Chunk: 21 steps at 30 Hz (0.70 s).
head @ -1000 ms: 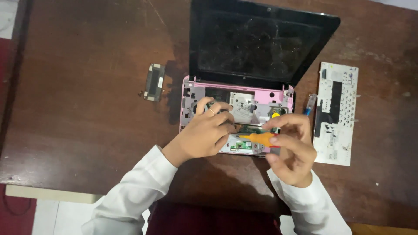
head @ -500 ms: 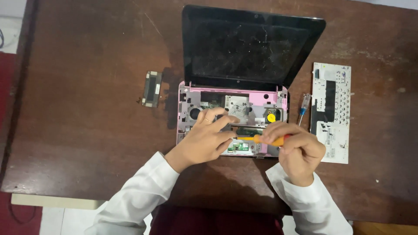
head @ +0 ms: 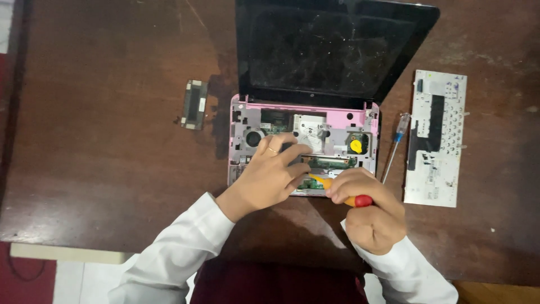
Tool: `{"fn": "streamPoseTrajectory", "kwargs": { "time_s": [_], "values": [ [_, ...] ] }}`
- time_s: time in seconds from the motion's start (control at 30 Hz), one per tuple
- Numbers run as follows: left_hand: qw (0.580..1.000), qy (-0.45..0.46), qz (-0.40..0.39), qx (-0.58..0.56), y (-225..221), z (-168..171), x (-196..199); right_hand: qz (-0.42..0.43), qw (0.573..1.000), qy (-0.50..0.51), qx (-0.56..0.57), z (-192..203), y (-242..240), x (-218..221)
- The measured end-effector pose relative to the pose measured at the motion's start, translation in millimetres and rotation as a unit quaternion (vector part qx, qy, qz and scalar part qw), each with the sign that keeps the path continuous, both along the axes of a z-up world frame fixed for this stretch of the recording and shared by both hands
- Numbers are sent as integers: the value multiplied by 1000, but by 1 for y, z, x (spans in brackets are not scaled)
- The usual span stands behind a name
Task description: The person is disassembling a pink laptop, first prying off the top bezel and then using a screwdriver to remove internal components.
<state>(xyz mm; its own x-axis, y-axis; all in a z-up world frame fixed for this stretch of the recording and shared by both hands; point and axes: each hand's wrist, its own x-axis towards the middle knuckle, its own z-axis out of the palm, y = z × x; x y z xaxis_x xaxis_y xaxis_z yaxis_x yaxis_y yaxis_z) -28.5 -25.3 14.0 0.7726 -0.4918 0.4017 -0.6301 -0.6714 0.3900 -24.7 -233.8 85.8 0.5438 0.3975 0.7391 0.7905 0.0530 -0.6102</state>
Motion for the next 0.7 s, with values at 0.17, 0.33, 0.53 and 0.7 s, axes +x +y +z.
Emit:
{"fn": "streamPoseTrajectory", "kwargs": {
  "time_s": [0.17, 0.33, 0.53, 0.7],
  "values": [
    [1000, -10, -2, 1, -2, -6, 2, -25, 999, 7, 21, -3, -1, 0],
    [999, -45, -2, -13, -6, -8, 2, -5, 1000, -7, 19, -5, -6, 0],
    [1000, 13, 4, -15, -3, 1, 3, -58, 994, -3, 89, -12, -13, 5],
    [999, 37, 19, 13, 12, 3, 9, -159, 974, 46, 152, -17, -20, 9]
  ]
}}
